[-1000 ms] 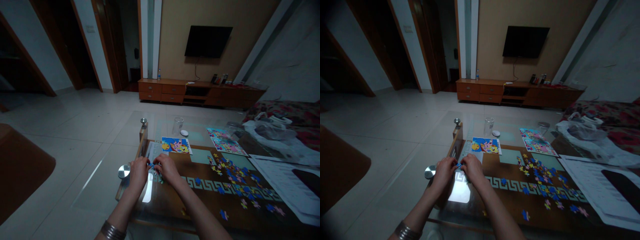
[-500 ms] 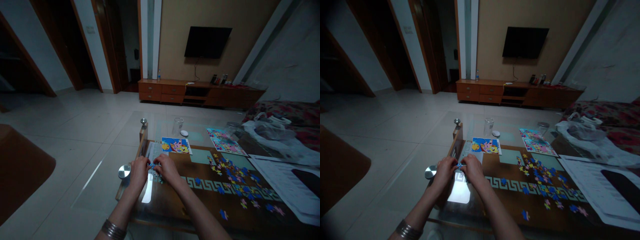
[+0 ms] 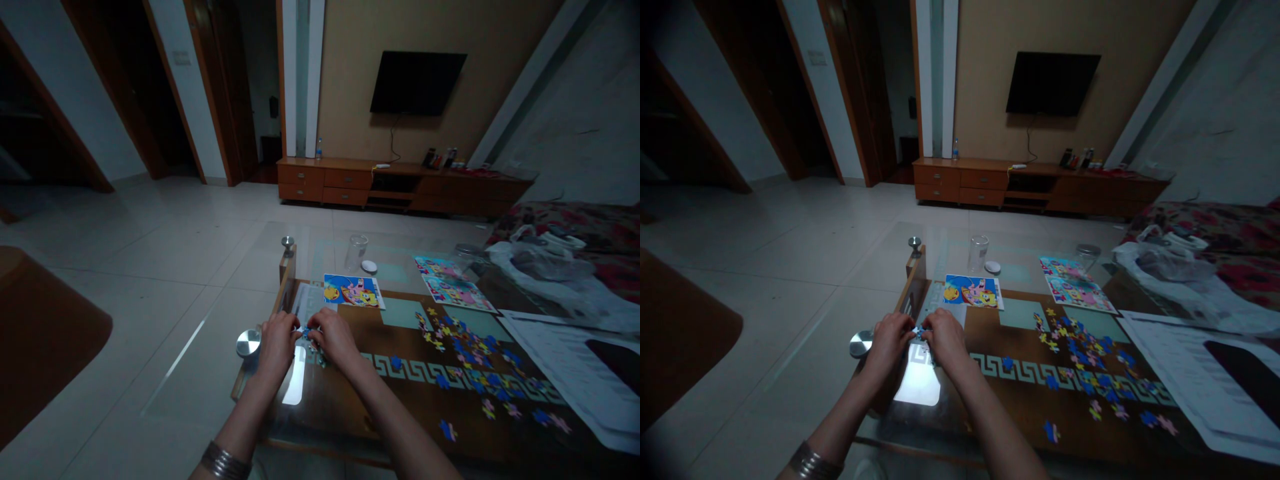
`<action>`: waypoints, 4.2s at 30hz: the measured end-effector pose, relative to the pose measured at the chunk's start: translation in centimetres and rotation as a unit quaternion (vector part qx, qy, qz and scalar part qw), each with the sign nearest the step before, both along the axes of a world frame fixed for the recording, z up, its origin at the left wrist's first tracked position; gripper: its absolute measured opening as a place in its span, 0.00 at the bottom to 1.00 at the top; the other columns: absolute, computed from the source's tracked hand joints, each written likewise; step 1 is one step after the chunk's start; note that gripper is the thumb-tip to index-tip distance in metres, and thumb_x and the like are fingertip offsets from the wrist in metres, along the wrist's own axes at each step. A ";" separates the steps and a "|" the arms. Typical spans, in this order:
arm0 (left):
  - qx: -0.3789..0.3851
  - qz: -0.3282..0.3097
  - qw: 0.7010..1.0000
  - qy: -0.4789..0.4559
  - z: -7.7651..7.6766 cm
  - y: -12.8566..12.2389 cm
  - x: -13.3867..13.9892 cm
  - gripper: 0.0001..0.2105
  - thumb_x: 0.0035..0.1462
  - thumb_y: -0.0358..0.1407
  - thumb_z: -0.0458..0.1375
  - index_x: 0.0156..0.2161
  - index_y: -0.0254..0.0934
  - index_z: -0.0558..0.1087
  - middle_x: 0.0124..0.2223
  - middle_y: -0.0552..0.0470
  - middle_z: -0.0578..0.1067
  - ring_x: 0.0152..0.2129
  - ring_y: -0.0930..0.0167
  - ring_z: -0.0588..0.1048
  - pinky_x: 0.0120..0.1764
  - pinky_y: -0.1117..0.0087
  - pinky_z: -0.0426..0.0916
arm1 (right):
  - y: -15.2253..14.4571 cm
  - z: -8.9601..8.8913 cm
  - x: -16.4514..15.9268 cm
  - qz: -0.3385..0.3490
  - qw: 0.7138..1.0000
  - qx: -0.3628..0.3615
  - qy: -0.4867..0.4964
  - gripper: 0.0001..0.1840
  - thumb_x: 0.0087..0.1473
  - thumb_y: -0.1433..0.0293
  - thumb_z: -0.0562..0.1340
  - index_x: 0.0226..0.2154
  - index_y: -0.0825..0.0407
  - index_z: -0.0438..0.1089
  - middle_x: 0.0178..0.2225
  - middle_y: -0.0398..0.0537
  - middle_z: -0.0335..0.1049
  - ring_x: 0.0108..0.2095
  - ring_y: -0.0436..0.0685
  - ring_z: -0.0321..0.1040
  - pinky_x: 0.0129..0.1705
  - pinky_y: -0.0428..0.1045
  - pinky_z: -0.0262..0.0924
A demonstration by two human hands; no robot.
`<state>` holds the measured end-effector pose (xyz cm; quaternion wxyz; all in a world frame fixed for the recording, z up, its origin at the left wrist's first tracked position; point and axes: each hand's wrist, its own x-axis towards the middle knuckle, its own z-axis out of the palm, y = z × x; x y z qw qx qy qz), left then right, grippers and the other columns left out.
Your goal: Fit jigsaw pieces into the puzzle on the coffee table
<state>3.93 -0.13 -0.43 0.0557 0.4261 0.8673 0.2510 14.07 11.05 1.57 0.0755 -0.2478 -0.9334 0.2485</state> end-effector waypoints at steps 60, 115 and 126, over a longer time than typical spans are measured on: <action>-0.024 -0.040 0.997 0.059 0.4 -2.4 1.6 0.25 0.55 0.21 0.43 0.57 0.35 0.65 0.49 0.44 0.70 0.47 0.66 0.67 0.49 0.65 0.63 | 3.7 -0.3 1.5 -0.084 0.988 -0.024 0.126 0.10 0.55 0.78 0.59 0.35 0.53 0.75 0.38 0.51 0.75 0.41 0.56 0.70 0.46 0.50 0.60; -0.020 -0.094 0.988 0.123 -0.4 -0.5 3.3 0.16 0.59 0.35 0.56 0.52 0.37 0.70 0.55 0.43 0.71 0.54 0.59 0.67 0.53 0.52 0.61 | 2.4 0.1 7.6 -0.059 0.998 -0.010 -0.019 0.08 0.48 0.79 0.62 0.32 0.54 0.73 0.37 0.49 0.69 0.39 0.56 0.65 0.39 0.47 0.54; 0.076 -0.036 0.992 0.099 0.2 -0.9 2.3 0.14 0.58 0.36 0.57 0.48 0.36 0.73 0.48 0.42 0.73 0.48 0.58 0.70 0.49 0.52 0.65 | 3.3 -0.3 7.9 -0.051 0.996 -0.065 0.016 0.10 0.48 0.78 0.60 0.33 0.53 0.74 0.37 0.50 0.72 0.40 0.56 0.67 0.41 0.47 0.57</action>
